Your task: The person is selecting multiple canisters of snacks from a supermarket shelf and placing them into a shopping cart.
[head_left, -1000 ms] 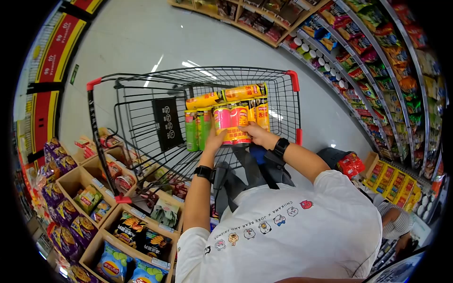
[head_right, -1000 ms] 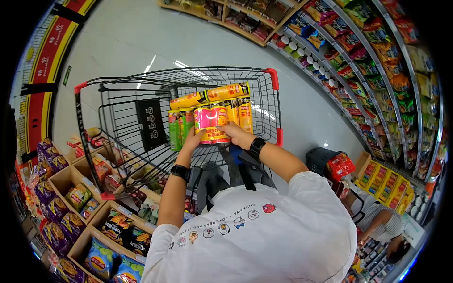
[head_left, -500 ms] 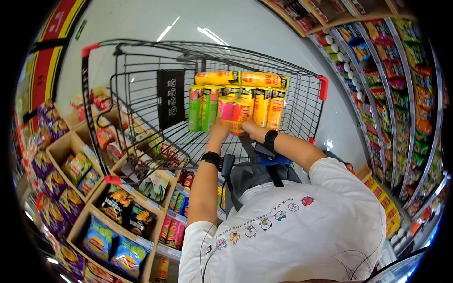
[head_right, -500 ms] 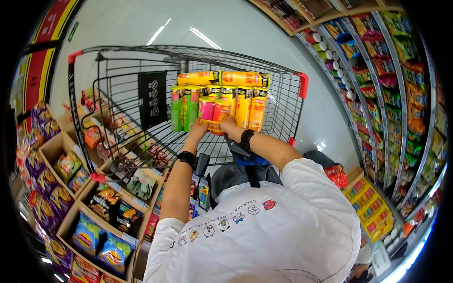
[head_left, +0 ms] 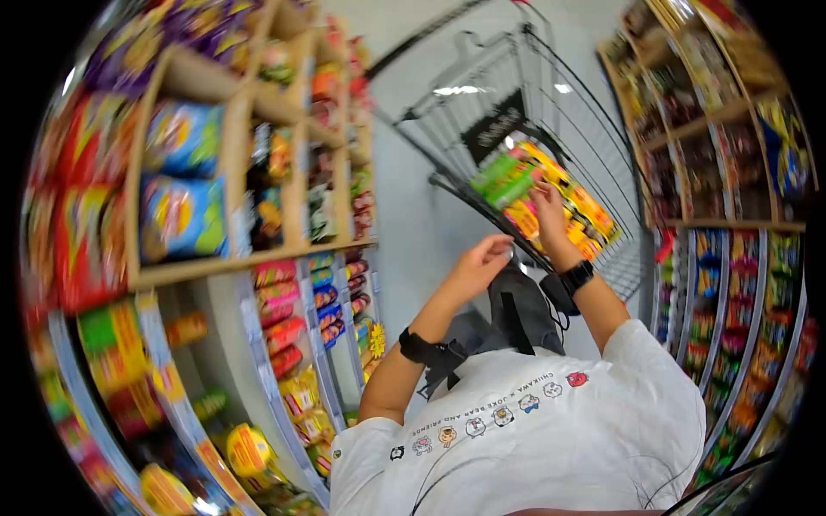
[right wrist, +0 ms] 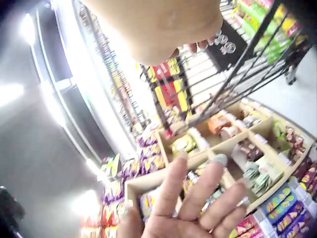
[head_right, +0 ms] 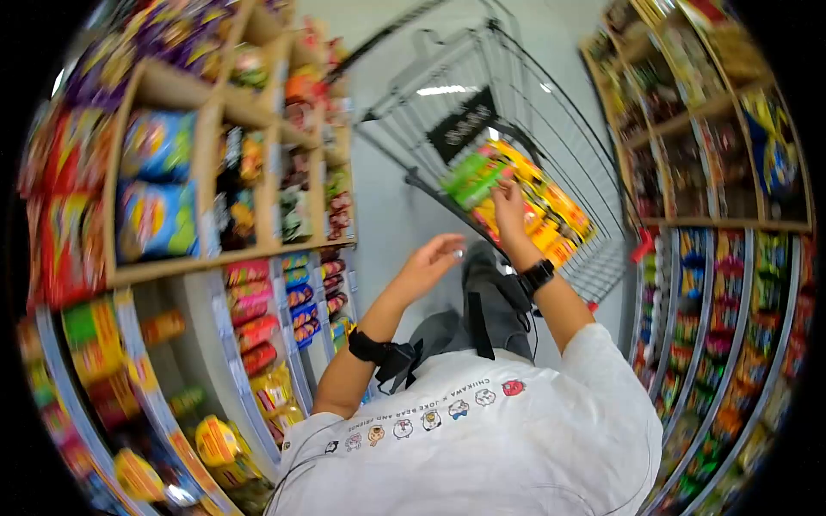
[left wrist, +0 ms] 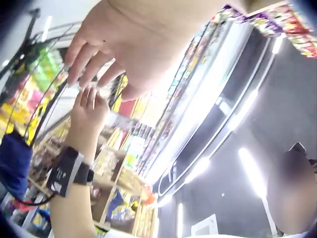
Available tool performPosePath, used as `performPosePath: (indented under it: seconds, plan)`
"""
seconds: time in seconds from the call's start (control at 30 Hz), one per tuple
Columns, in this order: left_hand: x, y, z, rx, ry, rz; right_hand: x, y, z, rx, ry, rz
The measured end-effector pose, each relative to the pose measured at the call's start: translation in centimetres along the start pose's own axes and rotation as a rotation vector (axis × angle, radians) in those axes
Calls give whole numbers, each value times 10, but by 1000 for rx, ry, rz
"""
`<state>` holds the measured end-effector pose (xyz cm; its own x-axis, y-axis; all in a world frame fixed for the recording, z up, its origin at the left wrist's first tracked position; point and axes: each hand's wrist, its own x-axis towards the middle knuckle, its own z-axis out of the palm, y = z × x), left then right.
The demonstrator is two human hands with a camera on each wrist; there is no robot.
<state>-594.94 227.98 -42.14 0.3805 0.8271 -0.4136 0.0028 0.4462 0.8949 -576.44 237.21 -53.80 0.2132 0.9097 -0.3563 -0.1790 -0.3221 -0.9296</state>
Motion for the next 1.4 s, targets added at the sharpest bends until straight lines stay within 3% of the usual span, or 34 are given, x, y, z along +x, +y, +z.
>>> performPosePath:
  seconds: [0.07, 0.2, 0.3, 0.4, 0.5, 0.63, 0.9, 0.97, 1.07, 1.17, 1.2, 1.4]
  plan:
    - [-58, -7, -22, 1, 80, 71, -38, -29, 43, 58, -173, -158]
    - [-198, 10, -66, 114, 473, 270, -152, -49, 141, 144, -509, -213]
    - [-307, 44, -72, 123, 850, 366, -234, -38, 208, -21, -886, -293]
    - [-383, 39, -79, 216, 1110, 588, -304, -51, 266, -73, -1159, -589]
    - [-426, 53, -76, 285, 1292, 690, -352, -97, 309, -143, -1318, -875]
    - [-454, 68, -87, 871, 1633, 490, -375, -133, 359, -136, -1237, -1050]
    - [-448, 127, -147, 1179, 1857, 414, -371, -195, 449, -54, -1024, -1380]
    - [-445, 141, -171, 1194, 1879, 227, -374, -211, 460, -75, -957, -1468]
    - [-436, 166, -212, 1087, 1892, -109, -369, -213, 495, 6, -1080, -1397]
    - [-425, 182, -223, 844, 1870, -105, -369, -210, 509, 55, -1138, -1339]
    - [-426, 182, -227, 892, 1882, -107, -370, -212, 511, 76, -1155, -1283]
    - [-428, 173, -238, 808, 1919, 457, -365, -201, 526, 218, -1278, -1092]
